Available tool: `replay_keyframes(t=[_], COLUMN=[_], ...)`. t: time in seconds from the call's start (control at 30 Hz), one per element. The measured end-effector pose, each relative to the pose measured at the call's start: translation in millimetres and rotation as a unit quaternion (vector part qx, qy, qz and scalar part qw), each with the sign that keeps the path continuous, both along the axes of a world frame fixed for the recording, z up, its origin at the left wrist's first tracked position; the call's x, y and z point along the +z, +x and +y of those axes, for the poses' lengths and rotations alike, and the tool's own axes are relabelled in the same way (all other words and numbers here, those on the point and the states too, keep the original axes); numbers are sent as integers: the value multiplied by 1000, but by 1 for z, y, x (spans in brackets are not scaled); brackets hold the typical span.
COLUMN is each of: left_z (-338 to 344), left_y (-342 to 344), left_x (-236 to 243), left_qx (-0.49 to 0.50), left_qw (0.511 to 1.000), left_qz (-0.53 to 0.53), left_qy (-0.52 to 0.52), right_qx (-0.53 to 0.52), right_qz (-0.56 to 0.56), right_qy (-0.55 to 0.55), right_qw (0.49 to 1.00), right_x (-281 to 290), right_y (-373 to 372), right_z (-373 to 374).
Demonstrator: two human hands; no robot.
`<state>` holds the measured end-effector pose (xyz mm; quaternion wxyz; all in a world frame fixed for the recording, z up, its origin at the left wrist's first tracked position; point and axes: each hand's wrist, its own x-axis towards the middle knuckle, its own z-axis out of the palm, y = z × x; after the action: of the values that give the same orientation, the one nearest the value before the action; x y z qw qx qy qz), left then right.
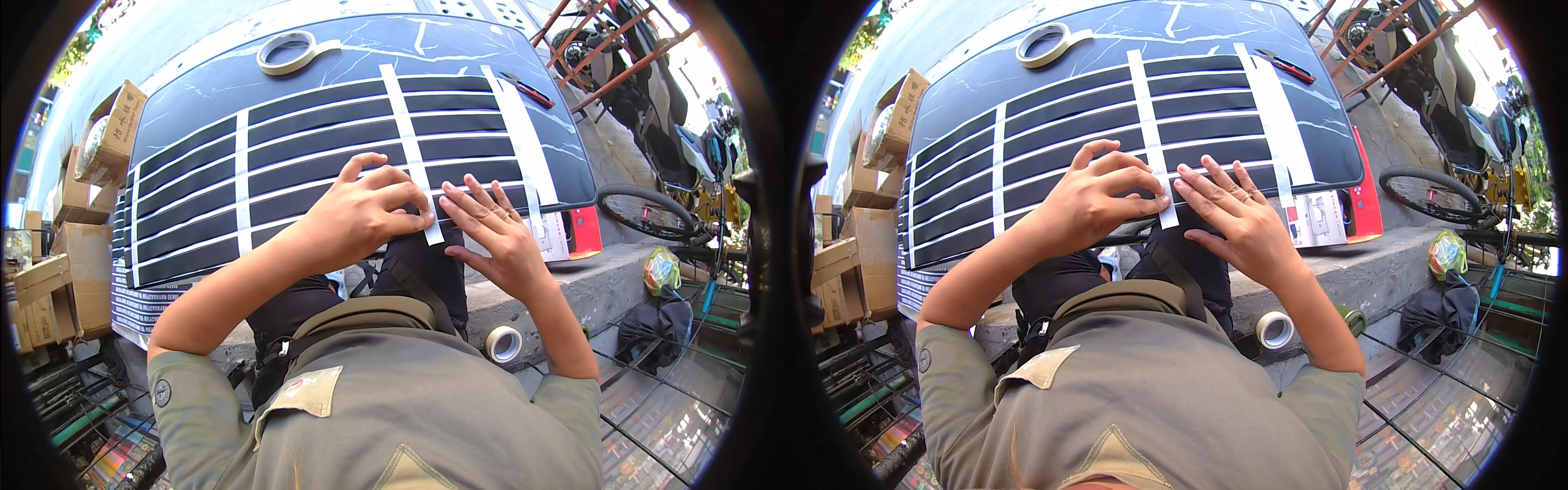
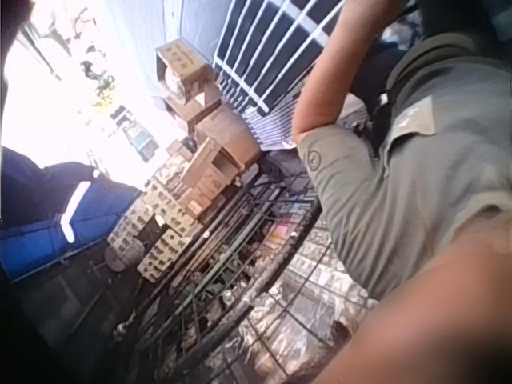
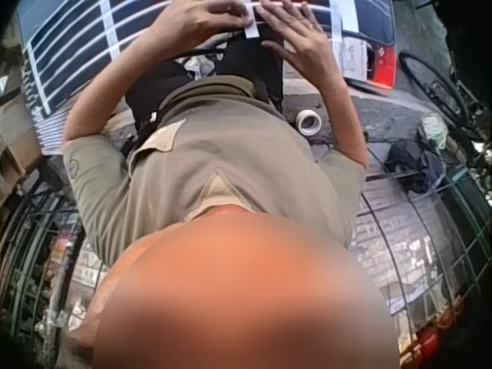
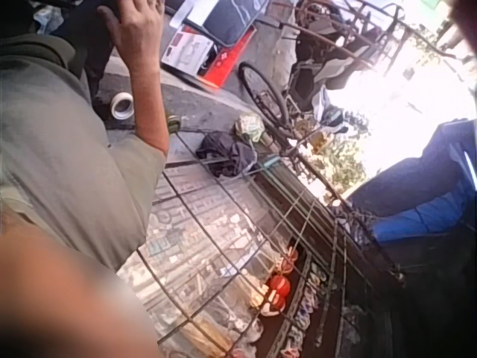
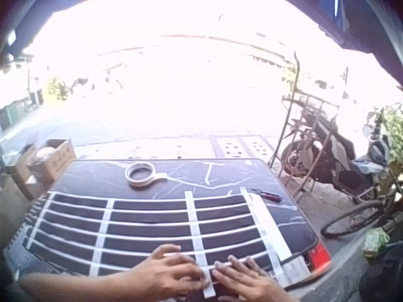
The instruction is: The person applies strips of white tape to a large black rectangular panel resting on a table. They smooth the tape down with their hands and peel off the backing from the tape roll. The person then flips the panel over to reveal printed text on the other side.
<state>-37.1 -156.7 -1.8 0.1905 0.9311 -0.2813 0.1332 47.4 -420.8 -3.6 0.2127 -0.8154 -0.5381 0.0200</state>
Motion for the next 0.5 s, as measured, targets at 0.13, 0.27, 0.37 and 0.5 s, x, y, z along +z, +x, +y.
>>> replay_keyframes(t=[0.13,0.27,0.37,0.5], left_z=[-5,-19,-19,-14], left_y=[-4,-13,-12,-17], left_x=[3,8,11,15], left_qx=[-9,1,16,49], left_qw=[998,989,990,998], left_qz=[-39,-55,-35,-7], left_qy=[40,138,134,31], right_qx=[0,-8,-1,7], right_qz=[-47,-80,-90,-58], right_qy=[89,144,165,153], right_qw=[995,986,982,987], right_x=[-5,-10,-9,-1], right_y=[-6,-8,-5,-1], right_z=[3,6,12,17])
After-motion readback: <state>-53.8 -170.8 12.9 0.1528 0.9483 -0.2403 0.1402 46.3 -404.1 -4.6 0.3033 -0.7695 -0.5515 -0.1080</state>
